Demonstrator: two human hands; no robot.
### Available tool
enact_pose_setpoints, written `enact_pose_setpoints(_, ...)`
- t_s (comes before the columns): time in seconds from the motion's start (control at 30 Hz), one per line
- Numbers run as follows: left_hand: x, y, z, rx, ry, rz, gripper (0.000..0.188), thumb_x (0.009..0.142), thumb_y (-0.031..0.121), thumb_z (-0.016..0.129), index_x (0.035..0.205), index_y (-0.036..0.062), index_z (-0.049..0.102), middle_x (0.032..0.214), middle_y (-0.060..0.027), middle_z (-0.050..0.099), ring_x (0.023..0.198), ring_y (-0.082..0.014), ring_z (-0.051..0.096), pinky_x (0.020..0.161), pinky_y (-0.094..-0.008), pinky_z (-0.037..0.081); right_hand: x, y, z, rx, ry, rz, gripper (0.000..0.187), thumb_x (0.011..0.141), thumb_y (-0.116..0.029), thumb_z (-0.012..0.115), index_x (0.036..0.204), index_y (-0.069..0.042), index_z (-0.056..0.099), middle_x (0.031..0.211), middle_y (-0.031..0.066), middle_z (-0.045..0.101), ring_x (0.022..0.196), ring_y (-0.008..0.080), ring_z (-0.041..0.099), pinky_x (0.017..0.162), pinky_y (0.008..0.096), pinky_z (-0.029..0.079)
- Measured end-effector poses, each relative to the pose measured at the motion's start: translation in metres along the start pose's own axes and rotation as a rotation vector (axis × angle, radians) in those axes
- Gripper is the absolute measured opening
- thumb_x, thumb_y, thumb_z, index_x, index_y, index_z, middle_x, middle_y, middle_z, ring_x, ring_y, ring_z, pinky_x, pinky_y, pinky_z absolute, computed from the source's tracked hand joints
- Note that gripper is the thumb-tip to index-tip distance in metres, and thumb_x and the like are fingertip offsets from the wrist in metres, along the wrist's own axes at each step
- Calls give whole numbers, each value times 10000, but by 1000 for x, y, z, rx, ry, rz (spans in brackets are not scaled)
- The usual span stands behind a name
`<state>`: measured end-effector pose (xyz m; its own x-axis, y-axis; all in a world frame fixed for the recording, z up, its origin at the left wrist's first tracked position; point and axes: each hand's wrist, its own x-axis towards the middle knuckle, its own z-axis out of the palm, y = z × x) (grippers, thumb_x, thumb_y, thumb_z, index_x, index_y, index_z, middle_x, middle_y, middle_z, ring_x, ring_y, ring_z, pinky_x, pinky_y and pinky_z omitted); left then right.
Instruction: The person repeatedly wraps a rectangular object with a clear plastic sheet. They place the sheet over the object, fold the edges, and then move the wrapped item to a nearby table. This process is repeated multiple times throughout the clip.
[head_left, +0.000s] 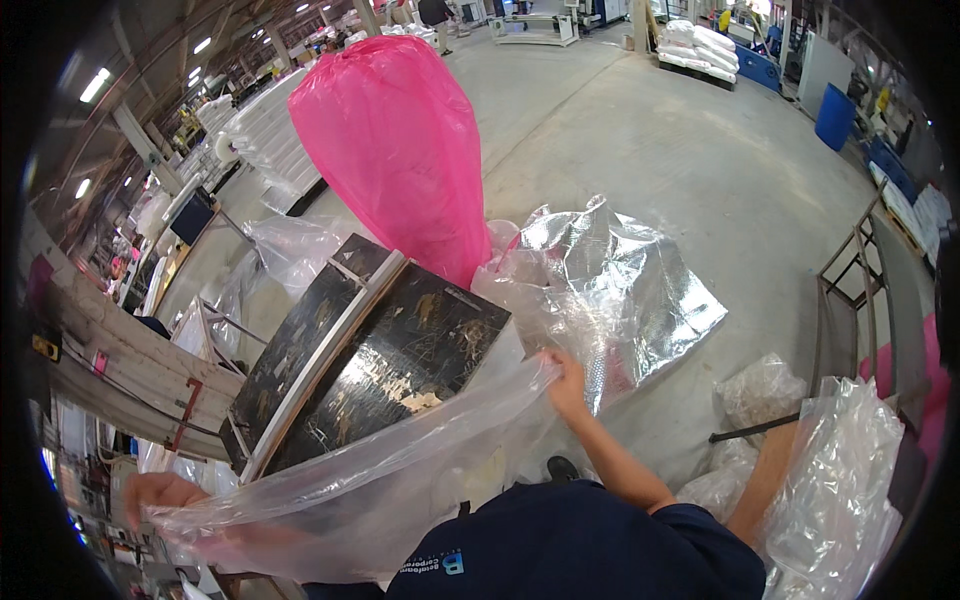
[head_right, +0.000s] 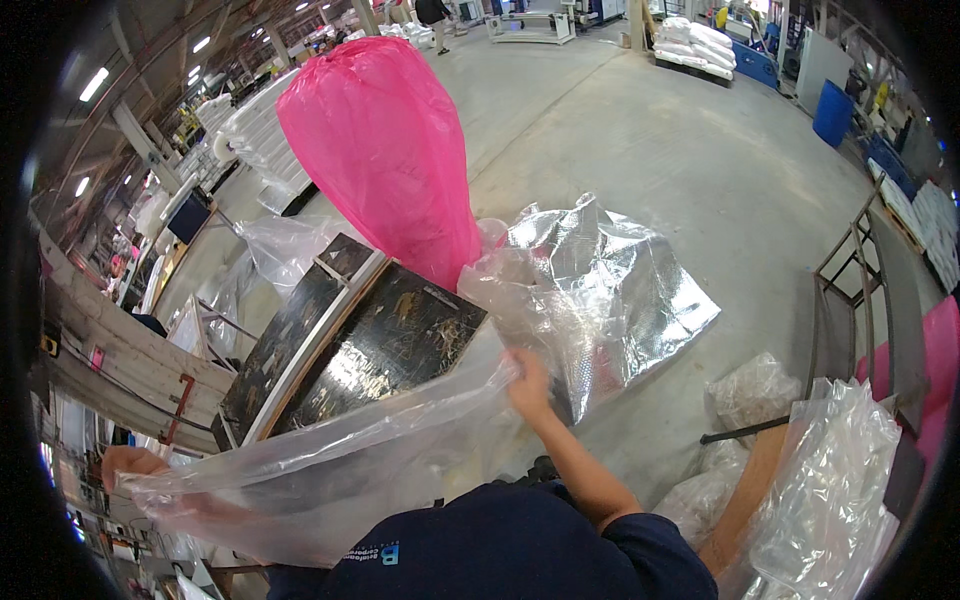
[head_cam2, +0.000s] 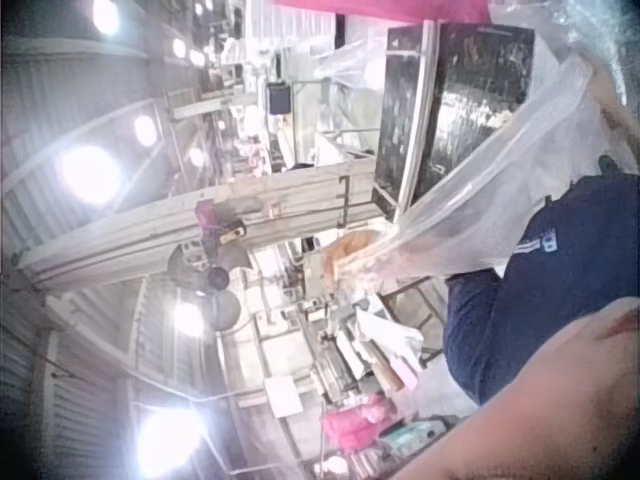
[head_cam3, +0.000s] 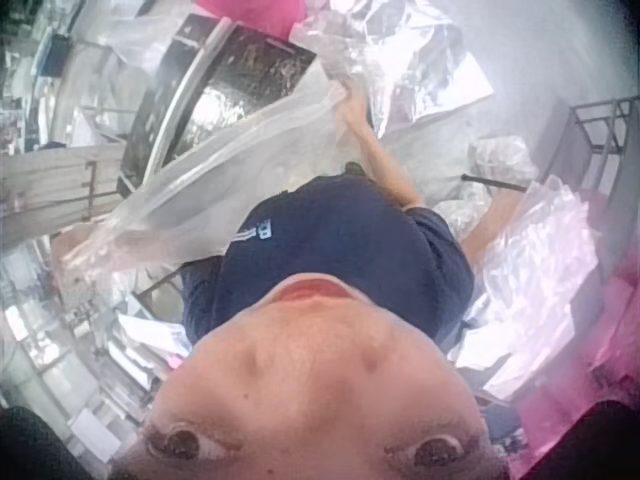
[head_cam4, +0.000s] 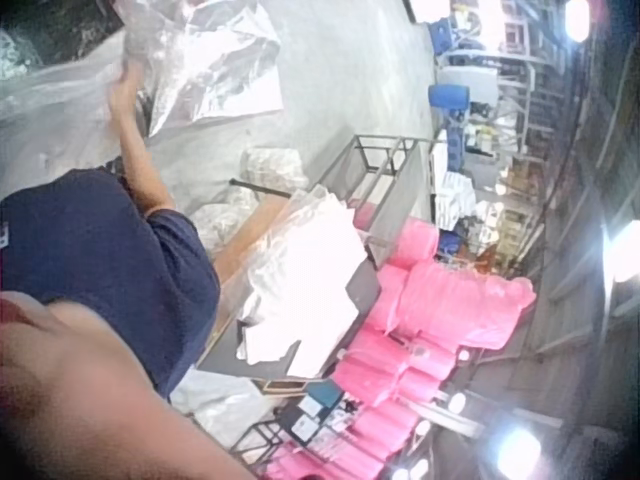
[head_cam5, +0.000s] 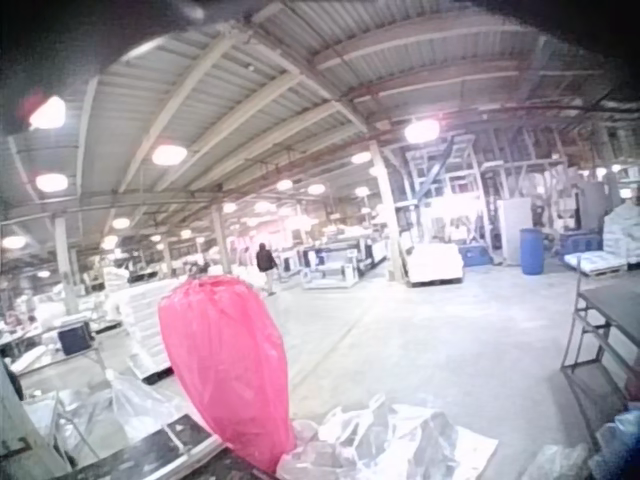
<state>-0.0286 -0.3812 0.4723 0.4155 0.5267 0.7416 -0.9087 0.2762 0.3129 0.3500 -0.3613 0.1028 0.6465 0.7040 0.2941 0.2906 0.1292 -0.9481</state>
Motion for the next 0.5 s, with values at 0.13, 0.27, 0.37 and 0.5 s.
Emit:
enact_pose_setpoints(0.13,-21,-108,-28,1469,553,-80,215,780,195,595,944,71,533,832,6,521,750,-107,503,583,-226,409,1,-176,-15,77,-394,-413,221,658,35,542,849,-62,596,804,84,595,733,247,569,650,316,446)
enact_pose_setpoints(0.27,-14,-183,-73,2056,-281,-892,187,688,98,643,722,-18,501,671,-123,536,648,-241,555,538,-308,422,-12,-256,-47,-198,-514,-622,188,655,9,567,813,-92,592,769,66,571,707,261,529,624,338,411)
enact_pose_setpoints(0.37,10,-177,-70,1699,-19,-678,162,697,58,625,661,-19,487,550,-140,460,479,-185,465,466,-292,367,-4,-230,-71,-323,-347,-575,158,652,-11,588,774,-110,583,754,48,555,716,230,513,643,320,385)
enact_pose_setpoints(0.5,23,-165,-67,1711,89,-583,81,732,13,562,671,-21,521,530,-9,390,529,-61,329,464,-241,279,-31,-177,-92,-409,-305,-397,164,668,-63,590,818,-105,537,772,67,519,825,248,491,772,381,355)
